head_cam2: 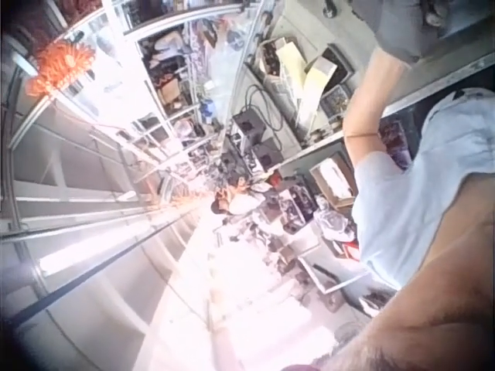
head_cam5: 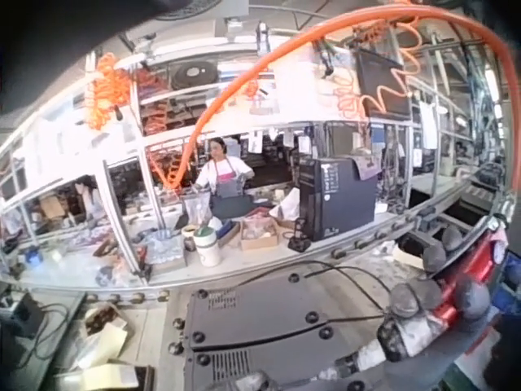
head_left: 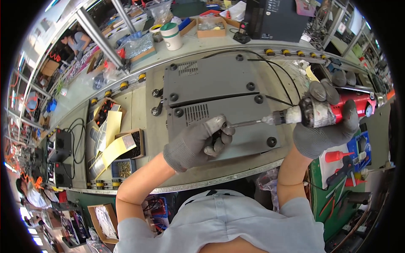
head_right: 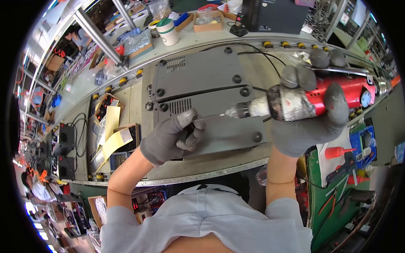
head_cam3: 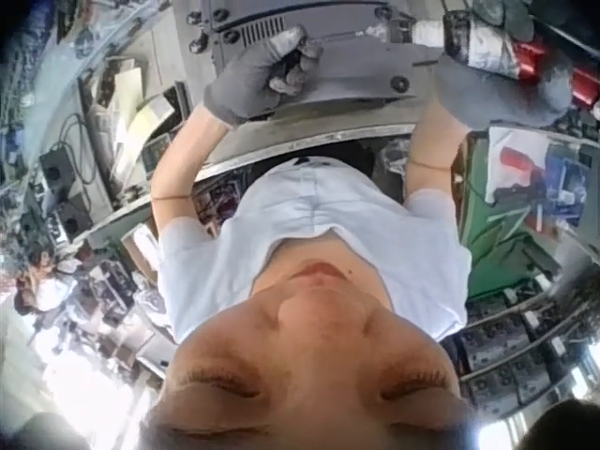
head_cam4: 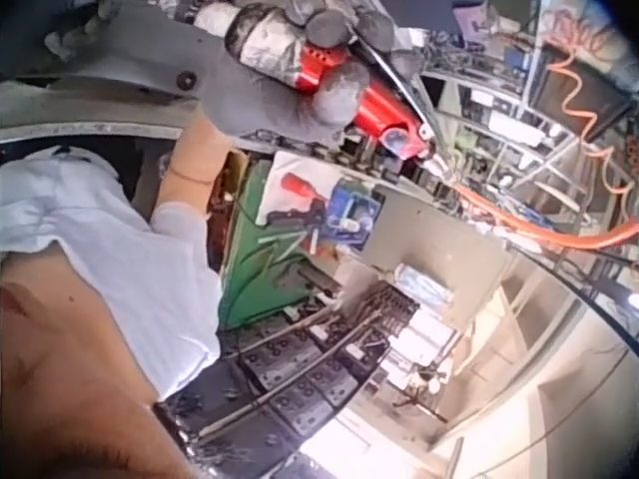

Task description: Assemble and label electronic power supply units on a production line.

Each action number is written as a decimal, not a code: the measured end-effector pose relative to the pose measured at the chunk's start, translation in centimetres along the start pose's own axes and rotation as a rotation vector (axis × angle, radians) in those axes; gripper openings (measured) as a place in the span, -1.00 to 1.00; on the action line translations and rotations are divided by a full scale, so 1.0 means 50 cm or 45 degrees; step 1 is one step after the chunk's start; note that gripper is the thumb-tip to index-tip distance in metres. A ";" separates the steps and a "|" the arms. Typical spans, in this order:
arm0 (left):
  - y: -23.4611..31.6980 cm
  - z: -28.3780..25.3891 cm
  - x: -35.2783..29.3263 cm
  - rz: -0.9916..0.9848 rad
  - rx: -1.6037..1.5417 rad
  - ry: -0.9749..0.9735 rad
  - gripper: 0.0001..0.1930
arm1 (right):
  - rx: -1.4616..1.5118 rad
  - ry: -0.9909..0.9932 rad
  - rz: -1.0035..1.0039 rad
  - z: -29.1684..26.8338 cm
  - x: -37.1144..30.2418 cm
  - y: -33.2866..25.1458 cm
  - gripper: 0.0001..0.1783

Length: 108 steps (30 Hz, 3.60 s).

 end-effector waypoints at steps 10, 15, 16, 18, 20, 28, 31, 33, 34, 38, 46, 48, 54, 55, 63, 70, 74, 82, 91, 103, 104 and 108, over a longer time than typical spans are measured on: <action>0.000 0.033 0.054 -0.083 0.035 0.042 -0.66 | -0.157 -0.043 -0.016 -0.024 0.009 -0.040 -0.54; 0.008 0.027 0.069 -0.084 0.087 0.126 -0.66 | -0.198 -0.036 -0.038 -0.037 0.017 -0.038 -0.53; 0.011 0.026 0.075 -0.069 0.139 0.112 -0.66 | -0.246 0.010 -0.043 -0.038 0.023 -0.040 -0.53; 0.024 0.040 0.095 -0.023 0.140 0.076 -0.65 | -0.296 0.064 -0.038 -0.030 0.030 -0.033 -0.53; 0.031 0.051 0.107 0.026 0.131 0.047 -0.63 | -0.524 0.272 -0.152 -0.033 0.027 -0.036 -0.52; 0.021 -0.037 0.169 -0.061 0.293 0.164 -0.61 | -0.884 0.245 0.114 -0.102 -0.017 -0.042 -0.44; 0.010 -0.047 0.188 0.047 0.056 0.006 -0.71 | -1.051 0.307 0.197 -0.107 -0.032 -0.026 -0.43; 0.016 -0.044 0.192 0.121 0.028 -0.038 -0.74 | -1.244 0.358 0.268 -0.110 -0.035 -0.020 -0.43; 0.015 -0.040 0.194 0.118 0.018 -0.045 -0.74 | -1.255 0.359 0.274 -0.109 -0.033 -0.017 -0.43; 0.016 -0.037 0.188 0.054 -0.031 0.048 -0.78 | -1.197 0.285 0.301 -0.099 -0.022 -0.006 -0.43; 0.012 -0.048 0.184 0.020 -0.034 0.092 -0.78 | -0.547 0.537 0.423 -0.122 -0.059 0.030 -0.43; 0.008 -0.048 0.185 -0.008 -0.019 0.079 -0.78 | -1.116 0.357 0.488 -0.088 -0.044 0.028 -0.43; 0.012 -0.046 0.180 -0.003 -0.033 0.069 -0.77 | -1.322 0.145 0.595 -0.037 -0.024 0.063 -0.55; 0.011 -0.048 0.179 -0.002 -0.035 0.068 -0.77 | -1.304 0.125 0.627 -0.037 -0.022 0.070 -0.59; 0.003 -0.052 0.187 0.076 -0.094 0.022 -0.75 | -0.750 0.252 0.505 -0.080 -0.030 0.087 -0.54; 0.008 -0.041 0.190 0.160 -0.085 -0.050 -0.74 | -0.884 0.210 0.631 -0.086 -0.031 0.089 -0.56; 0.007 -0.037 0.191 0.135 -0.037 -0.013 -0.75 | -0.980 0.192 0.711 -0.091 -0.031 0.086 -0.48; 0.012 -0.034 0.192 0.121 -0.020 -0.013 -0.77 | -1.224 0.105 0.541 -0.061 -0.003 0.081 -0.54; 0.007 -0.033 0.175 -0.047 -0.177 -0.019 -0.72 | -0.868 -0.138 0.204 -0.030 0.083 0.041 -0.46; 0.051 -0.062 0.184 0.052 -0.287 -0.004 -0.69 | -0.509 -0.061 0.184 -0.060 0.136 0.117 -0.42; 0.056 -0.063 0.187 0.066 -0.285 -0.033 -0.68 | -0.447 -0.065 0.201 -0.063 0.138 0.123 -0.42; 0.081 -0.064 0.195 0.062 -0.252 0.027 -0.74 | -0.468 -0.102 0.192 -0.066 0.153 0.127 -0.45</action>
Point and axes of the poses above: each hand's wrist, its own x-axis towards the middle knuckle, its own z-axis out of the palm, y = z × x, the point moved 7 cm from there along x, towards the middle knuckle, and after that the axes turned 6 degrees about -y, right-handed, at the moved point
